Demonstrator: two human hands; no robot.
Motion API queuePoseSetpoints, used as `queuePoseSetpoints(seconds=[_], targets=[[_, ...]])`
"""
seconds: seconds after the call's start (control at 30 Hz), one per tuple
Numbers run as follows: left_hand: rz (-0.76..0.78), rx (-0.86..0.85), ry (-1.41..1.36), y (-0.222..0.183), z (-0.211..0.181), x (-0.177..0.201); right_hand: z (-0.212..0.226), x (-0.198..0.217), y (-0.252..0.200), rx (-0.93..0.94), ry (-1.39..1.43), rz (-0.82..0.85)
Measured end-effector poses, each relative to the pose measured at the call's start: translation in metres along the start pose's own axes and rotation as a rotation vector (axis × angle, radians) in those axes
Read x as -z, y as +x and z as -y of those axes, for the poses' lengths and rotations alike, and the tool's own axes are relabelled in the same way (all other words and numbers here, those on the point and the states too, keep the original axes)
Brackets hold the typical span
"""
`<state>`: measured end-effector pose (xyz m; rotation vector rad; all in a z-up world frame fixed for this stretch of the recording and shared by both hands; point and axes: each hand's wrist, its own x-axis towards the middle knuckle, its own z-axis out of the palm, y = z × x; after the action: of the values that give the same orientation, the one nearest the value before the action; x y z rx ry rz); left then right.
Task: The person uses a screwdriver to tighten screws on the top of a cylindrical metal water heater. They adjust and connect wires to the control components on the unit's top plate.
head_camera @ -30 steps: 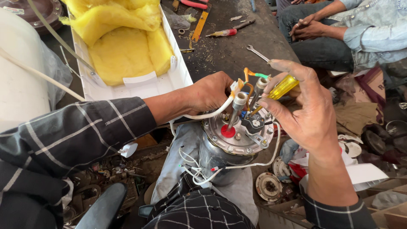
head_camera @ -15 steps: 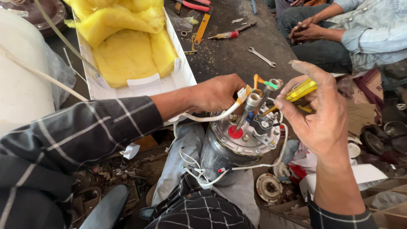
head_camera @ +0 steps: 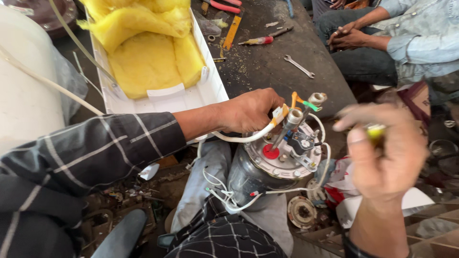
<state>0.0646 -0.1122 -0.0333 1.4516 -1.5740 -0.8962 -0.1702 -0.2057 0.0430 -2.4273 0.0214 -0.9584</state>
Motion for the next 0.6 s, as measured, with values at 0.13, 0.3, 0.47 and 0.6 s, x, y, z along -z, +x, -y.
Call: queuePoseSetpoints(seconds=[0.13,0.3,0.47,0.6], targets=[[-0.023,-0.019,-0.018,-0.003,-0.004,0.002,0.007,-0.01,-0.012,-0.174,-0.354,0.234],[-0.029,0.003,-0.053,-0.007,-0.006,0.002,0.007,-0.025,-0.021,-0.31,-0.517,0.308],[-0.044,0.015,-0.038,-0.007,-0.009,0.003,0.005,-0.025,-0.022,-0.323,-0.445,0.25],[-0.048,0.02,0.006,-0.003,-0.011,0.003,0.0,-0.023,-0.025,-0.348,-0.414,0.232]])
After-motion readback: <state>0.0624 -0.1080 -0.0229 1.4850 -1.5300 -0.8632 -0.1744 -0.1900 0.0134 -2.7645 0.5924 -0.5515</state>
